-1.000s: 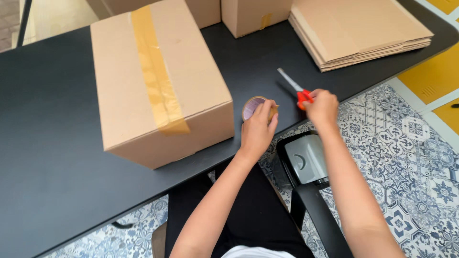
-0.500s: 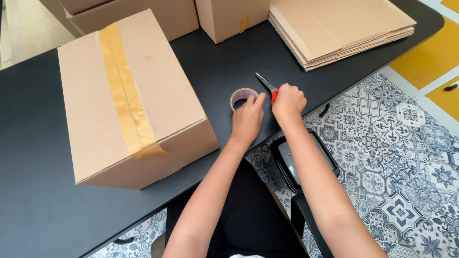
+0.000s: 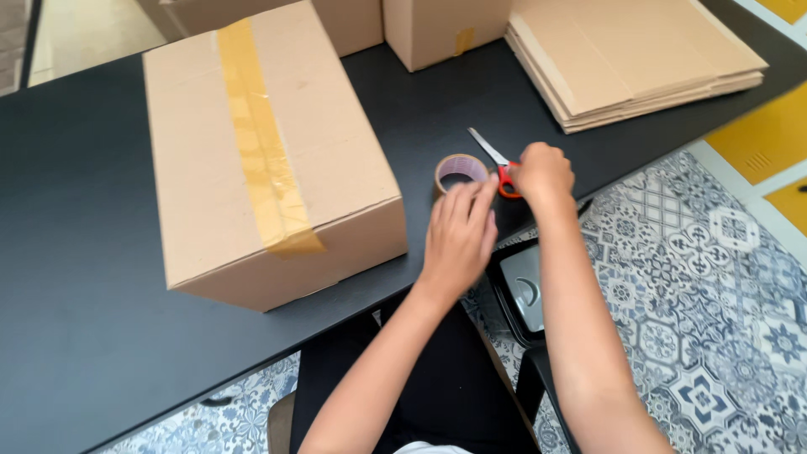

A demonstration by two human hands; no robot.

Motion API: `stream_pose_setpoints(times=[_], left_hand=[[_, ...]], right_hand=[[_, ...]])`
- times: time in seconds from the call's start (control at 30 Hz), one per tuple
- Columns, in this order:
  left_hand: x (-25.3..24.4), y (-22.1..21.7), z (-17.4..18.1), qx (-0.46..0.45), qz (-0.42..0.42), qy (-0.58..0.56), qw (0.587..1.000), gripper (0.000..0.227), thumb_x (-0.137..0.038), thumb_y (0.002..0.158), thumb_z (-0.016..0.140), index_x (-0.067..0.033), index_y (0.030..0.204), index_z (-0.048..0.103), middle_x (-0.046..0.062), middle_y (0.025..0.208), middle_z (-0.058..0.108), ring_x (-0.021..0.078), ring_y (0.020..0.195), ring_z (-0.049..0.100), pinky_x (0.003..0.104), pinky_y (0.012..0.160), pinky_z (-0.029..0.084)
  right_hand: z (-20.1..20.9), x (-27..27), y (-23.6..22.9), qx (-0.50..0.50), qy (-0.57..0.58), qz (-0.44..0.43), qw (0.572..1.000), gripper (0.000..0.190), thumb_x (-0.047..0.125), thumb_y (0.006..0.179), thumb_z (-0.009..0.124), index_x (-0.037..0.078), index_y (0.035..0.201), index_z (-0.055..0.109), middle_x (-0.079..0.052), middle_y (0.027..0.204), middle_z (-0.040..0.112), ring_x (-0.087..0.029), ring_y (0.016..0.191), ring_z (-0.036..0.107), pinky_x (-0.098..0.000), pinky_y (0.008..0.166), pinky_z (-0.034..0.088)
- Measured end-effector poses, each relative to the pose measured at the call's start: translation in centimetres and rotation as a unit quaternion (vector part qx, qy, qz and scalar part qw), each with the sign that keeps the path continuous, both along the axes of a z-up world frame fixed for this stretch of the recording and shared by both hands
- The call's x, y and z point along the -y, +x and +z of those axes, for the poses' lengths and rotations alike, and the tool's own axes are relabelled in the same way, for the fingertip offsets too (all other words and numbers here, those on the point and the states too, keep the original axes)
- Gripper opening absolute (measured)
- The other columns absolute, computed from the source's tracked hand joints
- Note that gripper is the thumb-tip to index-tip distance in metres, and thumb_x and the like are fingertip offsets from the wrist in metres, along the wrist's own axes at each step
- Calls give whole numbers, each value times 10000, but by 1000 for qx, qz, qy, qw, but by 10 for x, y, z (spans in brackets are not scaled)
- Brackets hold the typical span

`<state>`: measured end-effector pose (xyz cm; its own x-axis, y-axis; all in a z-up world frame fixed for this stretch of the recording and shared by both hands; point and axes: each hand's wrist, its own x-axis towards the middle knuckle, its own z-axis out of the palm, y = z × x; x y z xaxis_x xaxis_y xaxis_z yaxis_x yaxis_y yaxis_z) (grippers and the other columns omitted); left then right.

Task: The person takes a flat cardboard piece and folds it into a box shape, then secures the bottom with packing tape and cuts the tape with scissors.

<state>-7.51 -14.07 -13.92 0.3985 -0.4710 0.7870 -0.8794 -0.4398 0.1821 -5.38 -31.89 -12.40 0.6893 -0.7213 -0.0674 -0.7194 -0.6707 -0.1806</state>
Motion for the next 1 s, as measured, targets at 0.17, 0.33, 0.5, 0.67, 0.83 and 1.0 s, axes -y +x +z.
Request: stream_pose_setpoints(times=[0.17, 0.33, 0.5, 0.67, 0.83, 1.0], left_hand=[[-86, -53, 38, -81, -44, -220, 971, 287, -37, 754, 595, -82, 1034, 632, 35, 960, 625, 238, 834, 602, 356, 737, 501], [-150, -63, 50, -242, 84, -335, 907, 220, -71, 860, 488, -23, 1074, 501, 111, 1045, 517, 217, 947, 521, 291, 821, 440], [-176, -58, 49, -304, 129, -382, 863, 271, -78, 856, 486, -47, 1125, 481, 93, 1123, 476, 180, 978, 505, 259, 813, 424], [-182, -60, 54, -325, 107, -373, 862, 280, -108, 854, 486, -70, 1131, 483, 72, 1130, 501, 174, 982, 522, 266, 826, 420], [-184, -59, 55, -344, 92, -370, 858, 273, -101, 835, 488, -76, 1107, 491, 70, 1118, 524, 173, 972, 528, 267, 807, 424], [-182, -56, 54, -346, 75, -364, 861, 297, -14, 811, 515, -27, 1107, 489, 97, 1046, 477, 227, 937, 500, 331, 778, 420]], right_hand=[[51, -82, -49, 467, 237, 99, 846, 119, 0, 881, 535, -23, 944, 633, -191, 834, 646, -182, 764, 615, -280, 636, 549], [75, -188, -83, 514, 392, 153, 747, 122, 84, 884, 526, 7, 910, 617, -88, 808, 635, -121, 703, 602, -190, 570, 482], [60, -237, -78, 462, 442, 182, 747, 205, 150, 853, 557, 65, 1025, 629, -49, 849, 662, -75, 697, 590, -173, 551, 474], [58, -252, -73, 460, 446, 174, 748, 213, 142, 824, 615, 70, 1024, 624, -17, 796, 608, -58, 726, 552, -174, 562, 461], [51, -252, -66, 471, 433, 194, 744, 167, 125, 817, 629, 48, 964, 614, -36, 858, 631, -70, 782, 575, -177, 734, 498], [45, -253, -58, 455, 429, 145, 767, 154, 145, 794, 689, 30, 890, 653, -70, 725, 652, -80, 641, 582, -178, 505, 475]])
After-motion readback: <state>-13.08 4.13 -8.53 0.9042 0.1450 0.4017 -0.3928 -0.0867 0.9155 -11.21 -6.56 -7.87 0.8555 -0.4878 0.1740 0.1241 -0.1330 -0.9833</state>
